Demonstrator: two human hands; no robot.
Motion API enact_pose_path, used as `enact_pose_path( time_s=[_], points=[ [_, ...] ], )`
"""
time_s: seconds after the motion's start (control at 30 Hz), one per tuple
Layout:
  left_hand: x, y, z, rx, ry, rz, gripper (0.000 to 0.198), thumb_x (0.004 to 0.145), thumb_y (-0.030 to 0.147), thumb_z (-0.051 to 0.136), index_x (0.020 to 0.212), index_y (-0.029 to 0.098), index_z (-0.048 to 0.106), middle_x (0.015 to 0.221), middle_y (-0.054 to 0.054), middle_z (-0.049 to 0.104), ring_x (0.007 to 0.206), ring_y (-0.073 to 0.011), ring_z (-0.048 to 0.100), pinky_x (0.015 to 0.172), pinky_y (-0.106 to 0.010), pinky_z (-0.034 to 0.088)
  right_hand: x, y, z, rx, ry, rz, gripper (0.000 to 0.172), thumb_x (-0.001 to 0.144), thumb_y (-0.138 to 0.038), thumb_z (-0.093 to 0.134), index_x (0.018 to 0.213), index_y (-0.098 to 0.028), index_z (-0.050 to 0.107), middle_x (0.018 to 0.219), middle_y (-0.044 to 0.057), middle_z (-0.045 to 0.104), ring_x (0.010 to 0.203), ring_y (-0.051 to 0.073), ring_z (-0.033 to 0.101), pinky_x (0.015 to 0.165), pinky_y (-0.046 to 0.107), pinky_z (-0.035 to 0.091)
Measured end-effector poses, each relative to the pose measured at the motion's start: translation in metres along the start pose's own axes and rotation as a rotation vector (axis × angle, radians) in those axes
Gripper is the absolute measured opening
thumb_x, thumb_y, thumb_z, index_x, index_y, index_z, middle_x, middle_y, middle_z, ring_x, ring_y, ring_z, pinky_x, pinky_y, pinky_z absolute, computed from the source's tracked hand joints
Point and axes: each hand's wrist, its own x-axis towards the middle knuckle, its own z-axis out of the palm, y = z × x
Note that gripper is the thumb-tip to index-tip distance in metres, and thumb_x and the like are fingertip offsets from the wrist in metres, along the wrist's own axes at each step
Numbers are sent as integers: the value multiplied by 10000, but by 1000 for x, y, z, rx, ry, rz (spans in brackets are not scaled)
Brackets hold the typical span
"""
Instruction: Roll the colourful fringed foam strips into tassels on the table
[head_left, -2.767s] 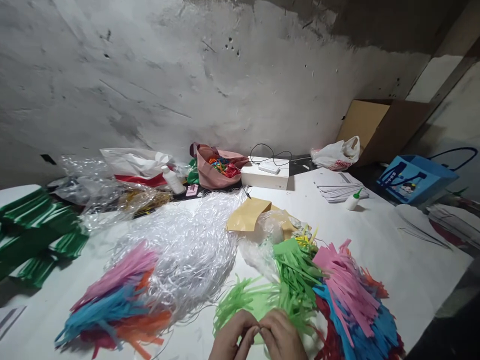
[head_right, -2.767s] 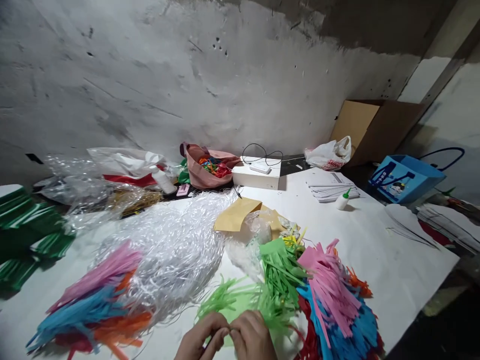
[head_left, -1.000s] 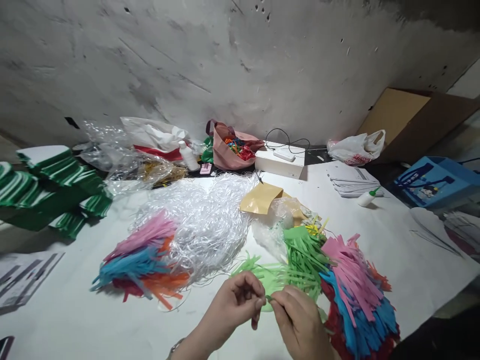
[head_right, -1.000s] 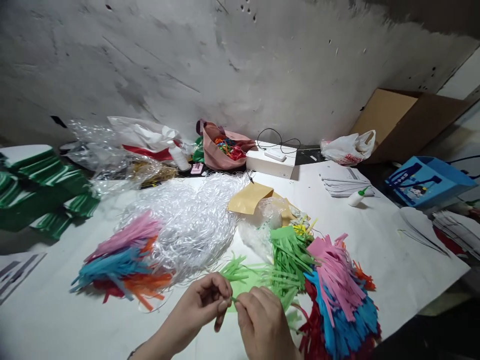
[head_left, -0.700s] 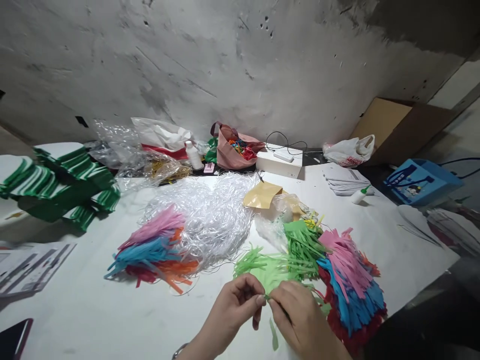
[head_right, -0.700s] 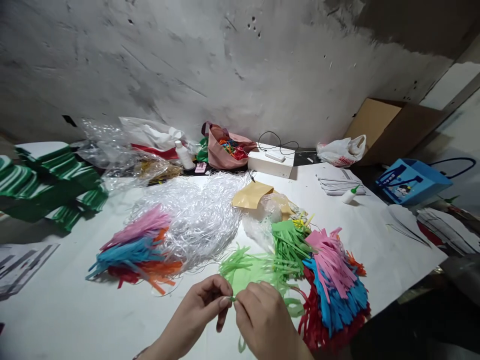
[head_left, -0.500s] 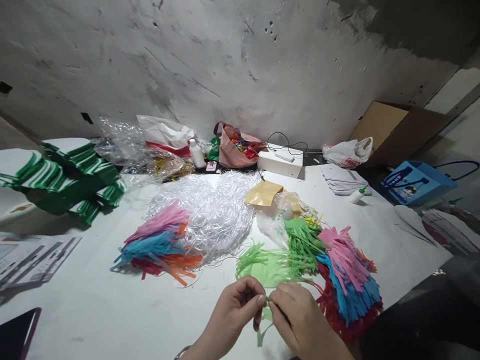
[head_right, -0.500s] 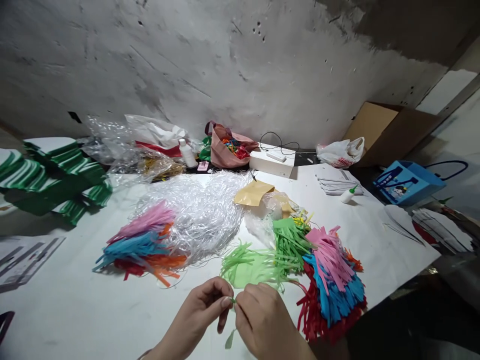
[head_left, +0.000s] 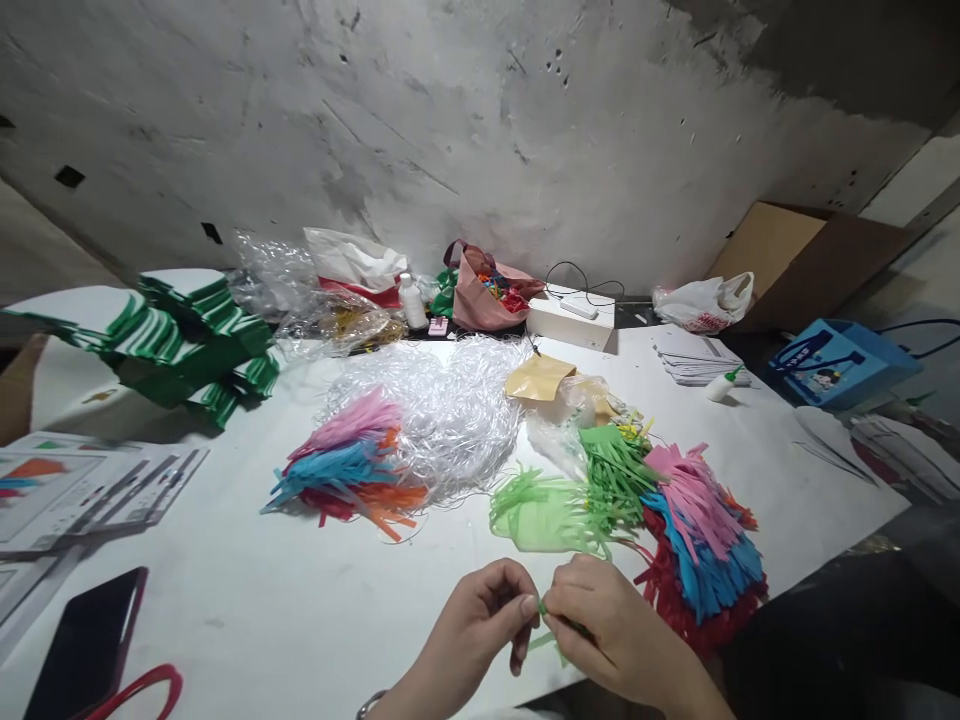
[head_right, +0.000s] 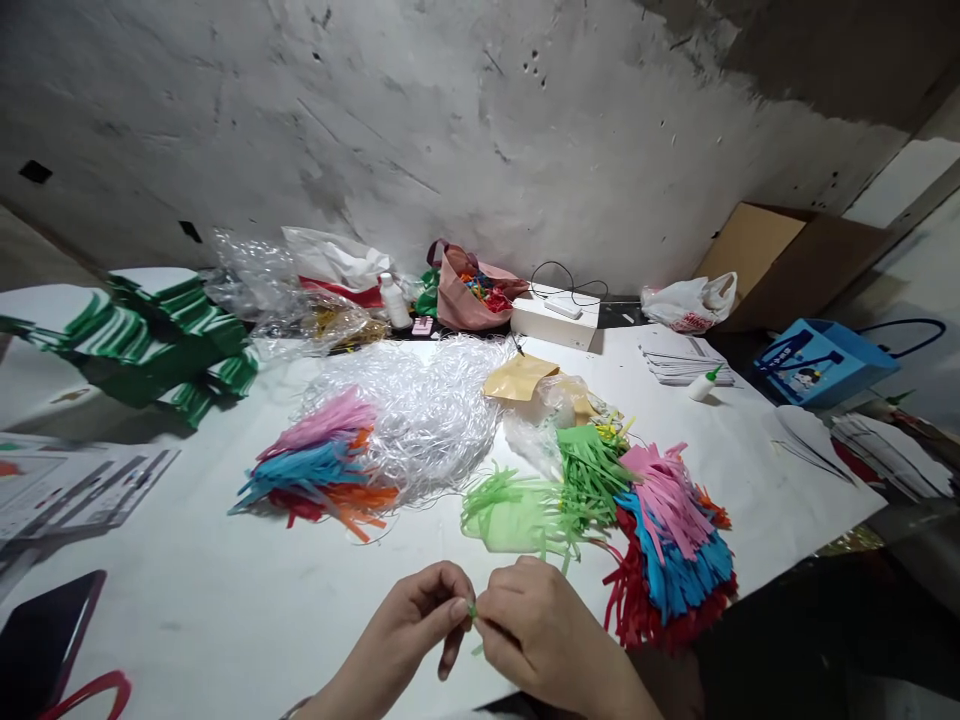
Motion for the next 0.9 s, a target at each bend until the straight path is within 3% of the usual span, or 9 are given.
enact_pose_path(
  time_s=[0.27,0.47,0.7,0.9],
  points=[
    [-22,4,-4,80,58,30,391,754,516,725,726,156,575,607,43,511,443,-62,480,425,-190,411,-1,-16,16,-10,50,9,278,971,-200,386,719,-208,502,670,-15,514,640,135,466,630,266,365],
    [-34,-2,-7,93,98,64,385,754,517,724,719,160,584,601,38,519,446,-66,479,438,-190,405,0,-30,30,-33,185,10,263,941,-162,373,704,-204,478,653,-12,506,636,136,465,632,275,351],
    [-41,-6,-14,171,154,107,391,783,536,687,733,160,596,578,36,512,467,-75,476,469,-194,394,-4,-33,38,79,147,75,197,997,-227,385,880,-204,542,754,10,581,717,156,527,679,275,393],
    [-45,-7,-20,271,135,121,321,815,484,667,767,171,616,597,23,536,510,-98,510,516,-213,443,-5,-31,45,75,172,44,214,1001,-203,374,859,-203,534,738,7,575,698,152,521,646,271,388]
  ],
)
